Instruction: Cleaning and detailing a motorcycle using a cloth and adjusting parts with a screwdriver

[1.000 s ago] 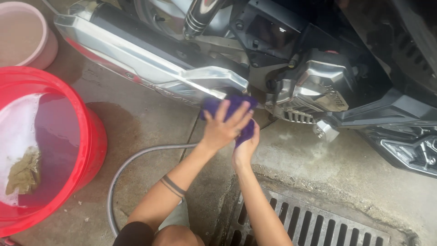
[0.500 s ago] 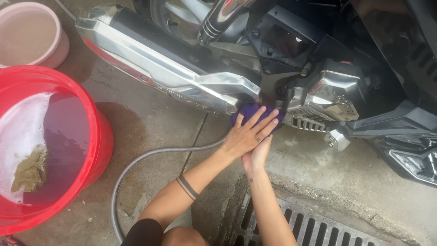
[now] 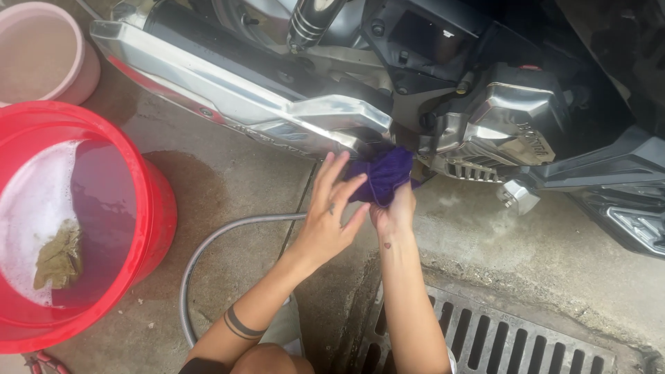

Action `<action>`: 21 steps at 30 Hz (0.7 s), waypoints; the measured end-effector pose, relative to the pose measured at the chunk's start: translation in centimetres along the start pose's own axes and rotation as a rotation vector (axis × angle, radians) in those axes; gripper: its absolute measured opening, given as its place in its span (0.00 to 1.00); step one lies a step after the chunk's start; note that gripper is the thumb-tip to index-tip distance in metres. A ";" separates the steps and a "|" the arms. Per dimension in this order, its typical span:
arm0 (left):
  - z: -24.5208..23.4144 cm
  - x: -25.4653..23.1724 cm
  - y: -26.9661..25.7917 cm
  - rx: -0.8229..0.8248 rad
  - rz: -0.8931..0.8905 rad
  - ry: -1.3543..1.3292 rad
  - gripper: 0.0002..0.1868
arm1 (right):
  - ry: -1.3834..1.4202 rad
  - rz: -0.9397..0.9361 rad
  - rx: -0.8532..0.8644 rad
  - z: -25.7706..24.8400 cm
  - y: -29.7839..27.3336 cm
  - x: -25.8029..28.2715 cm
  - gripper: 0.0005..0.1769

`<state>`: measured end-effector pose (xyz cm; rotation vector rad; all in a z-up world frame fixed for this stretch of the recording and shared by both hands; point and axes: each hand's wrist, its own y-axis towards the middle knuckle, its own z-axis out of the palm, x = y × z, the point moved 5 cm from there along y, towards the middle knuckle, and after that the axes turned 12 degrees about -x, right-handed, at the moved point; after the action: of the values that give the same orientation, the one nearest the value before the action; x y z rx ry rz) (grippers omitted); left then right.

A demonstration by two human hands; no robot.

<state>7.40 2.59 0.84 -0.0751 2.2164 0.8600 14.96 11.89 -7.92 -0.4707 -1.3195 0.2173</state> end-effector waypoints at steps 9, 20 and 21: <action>-1.9 7.3 -3.4 -0.297 -0.891 -0.322 0.16 | -0.057 -0.052 0.007 5.0 -5.6 -3.8 0.18; 0.0 6.0 -1.6 -0.772 0.338 0.308 0.15 | 0.161 -0.540 0.000 1.2 -8.1 0.6 0.24; -0.4 5.5 -0.4 -0.771 0.334 0.298 0.15 | 0.155 -0.545 -0.008 1.3 -7.6 1.0 0.24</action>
<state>3.26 3.12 -2.82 -0.2130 2.0546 1.9603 13.14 5.88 -3.39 -0.1184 -1.2483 -0.2730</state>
